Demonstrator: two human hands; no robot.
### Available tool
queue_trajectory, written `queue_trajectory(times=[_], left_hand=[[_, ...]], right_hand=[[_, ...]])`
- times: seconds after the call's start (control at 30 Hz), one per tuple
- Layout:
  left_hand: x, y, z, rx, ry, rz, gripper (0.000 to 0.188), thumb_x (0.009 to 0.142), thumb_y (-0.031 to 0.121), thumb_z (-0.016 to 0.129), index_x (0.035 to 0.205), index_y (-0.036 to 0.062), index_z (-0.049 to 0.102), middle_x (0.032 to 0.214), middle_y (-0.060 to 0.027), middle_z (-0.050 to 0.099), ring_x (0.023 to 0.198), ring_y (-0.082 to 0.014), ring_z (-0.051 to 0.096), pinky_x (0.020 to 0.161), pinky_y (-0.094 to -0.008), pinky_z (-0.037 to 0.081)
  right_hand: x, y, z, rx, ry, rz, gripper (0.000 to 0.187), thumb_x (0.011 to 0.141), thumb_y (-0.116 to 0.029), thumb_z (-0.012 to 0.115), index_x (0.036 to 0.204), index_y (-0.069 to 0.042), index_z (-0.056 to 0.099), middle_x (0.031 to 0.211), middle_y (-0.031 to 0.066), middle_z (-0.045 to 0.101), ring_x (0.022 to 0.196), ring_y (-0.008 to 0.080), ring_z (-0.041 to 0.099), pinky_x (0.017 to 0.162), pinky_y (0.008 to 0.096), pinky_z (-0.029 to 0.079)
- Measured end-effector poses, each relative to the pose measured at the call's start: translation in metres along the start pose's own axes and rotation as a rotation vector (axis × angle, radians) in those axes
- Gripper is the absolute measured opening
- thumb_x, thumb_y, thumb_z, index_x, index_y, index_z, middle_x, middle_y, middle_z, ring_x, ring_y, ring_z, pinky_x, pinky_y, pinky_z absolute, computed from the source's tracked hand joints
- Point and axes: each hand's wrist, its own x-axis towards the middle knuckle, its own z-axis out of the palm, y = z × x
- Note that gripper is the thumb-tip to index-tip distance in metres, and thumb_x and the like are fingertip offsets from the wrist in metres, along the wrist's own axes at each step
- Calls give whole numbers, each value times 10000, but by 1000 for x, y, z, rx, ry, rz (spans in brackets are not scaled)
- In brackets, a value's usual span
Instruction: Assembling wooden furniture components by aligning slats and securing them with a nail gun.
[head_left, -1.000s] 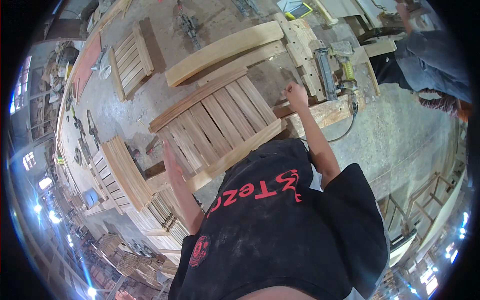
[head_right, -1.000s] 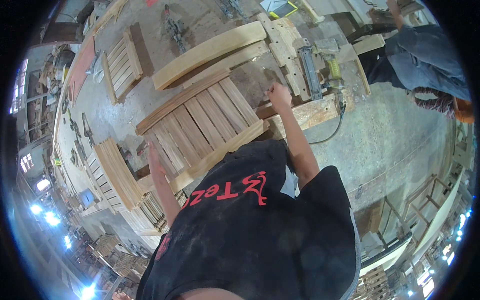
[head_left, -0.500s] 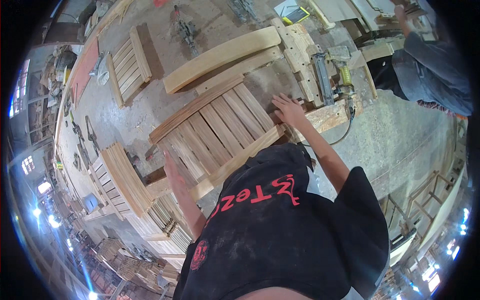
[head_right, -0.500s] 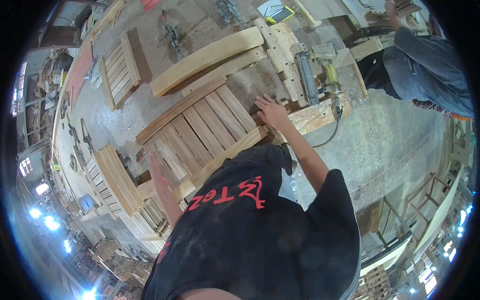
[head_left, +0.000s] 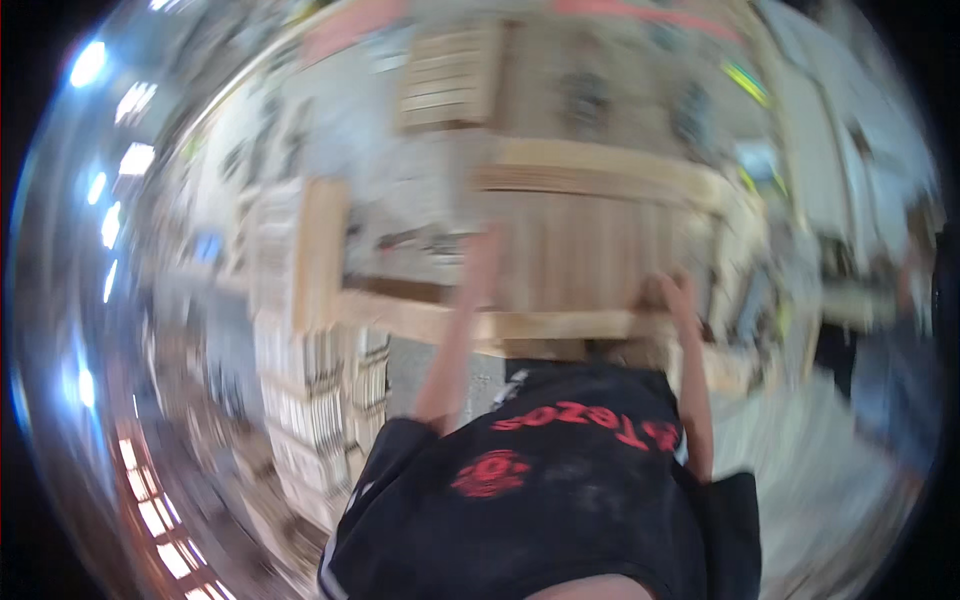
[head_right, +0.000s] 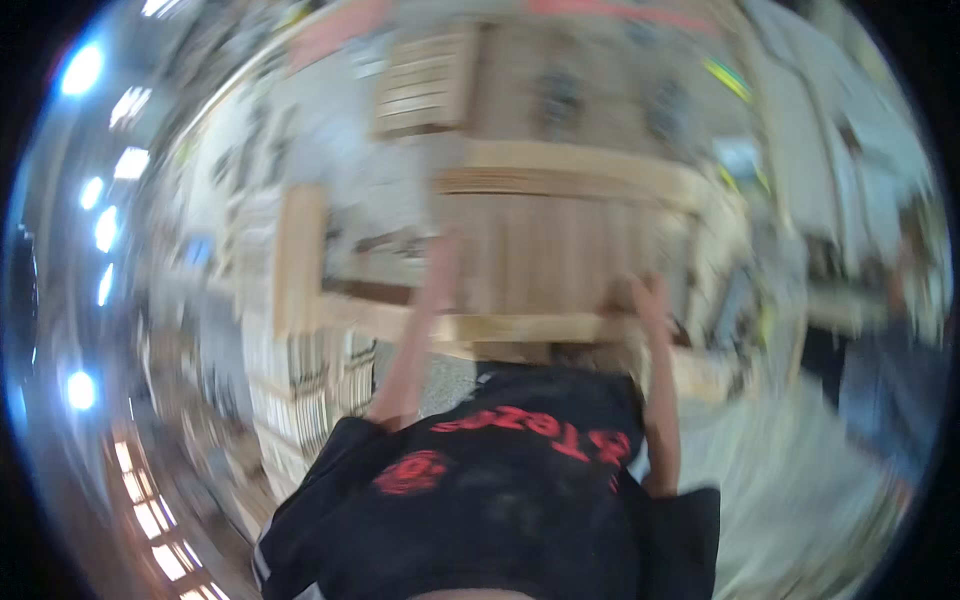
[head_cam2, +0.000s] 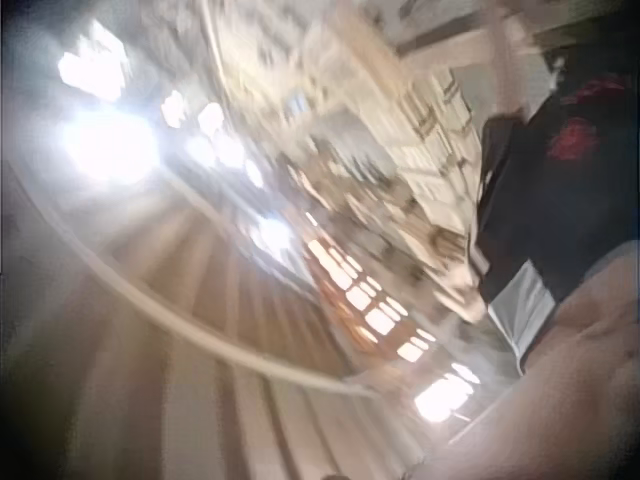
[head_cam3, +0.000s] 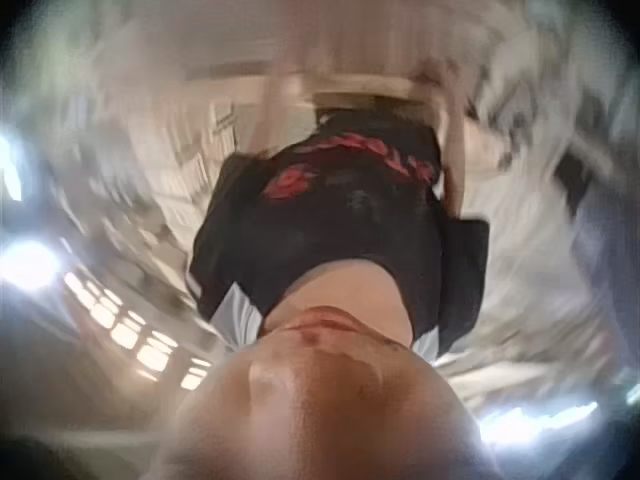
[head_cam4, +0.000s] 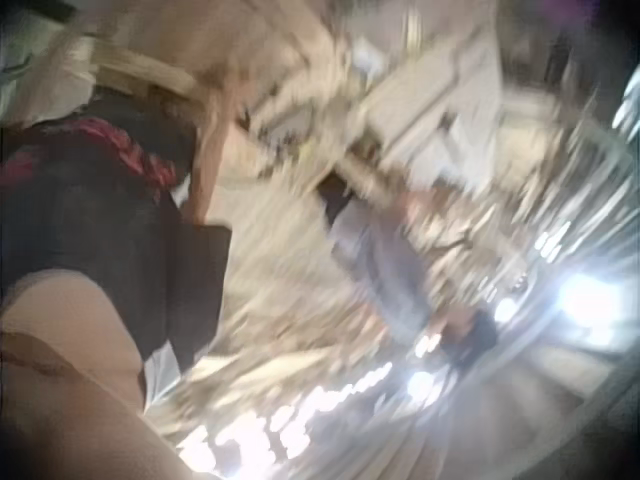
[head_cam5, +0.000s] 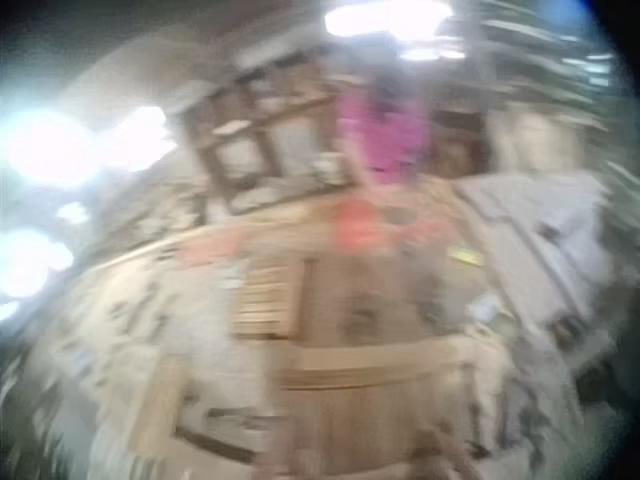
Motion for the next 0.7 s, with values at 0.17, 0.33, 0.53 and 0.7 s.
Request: queue_trajectory(times=[0.17,0.33,0.53,0.7], left_hand=[[11,77,44,-21,199,-493,713,869,606,570,998,-90,658,915,-339,655,961,-424,665,822,-512,513],[-6,64,60,-32,-83,-649,697,837,622,595,968,-61,647,1021,-258,671,993,-393,669,831,-470,549],[-2,66,-4,74,-636,-404,425,837,407,627,968,10,702,1023,-181,709,974,-331,692,784,-451,555],[23,-34,-196,-204,280,-187,294,856,320,586,899,59,713,827,-169,698,786,-356,678,702,-444,535]], right_hand=[[-9,-39,-28,-1093,-248,-117,558,833,-462,693,1082,34,639,930,294,664,991,436,637,825,496,515],[-41,-103,19,-815,-436,-302,398,869,-375,666,1055,-24,680,966,186,709,924,329,683,811,414,525],[-61,-156,118,-862,-576,-233,355,865,-340,701,1058,-42,680,923,186,715,885,312,700,770,393,535],[-68,-159,161,-741,-486,-359,379,848,-354,709,1035,-25,689,932,200,713,917,322,691,787,393,531]])
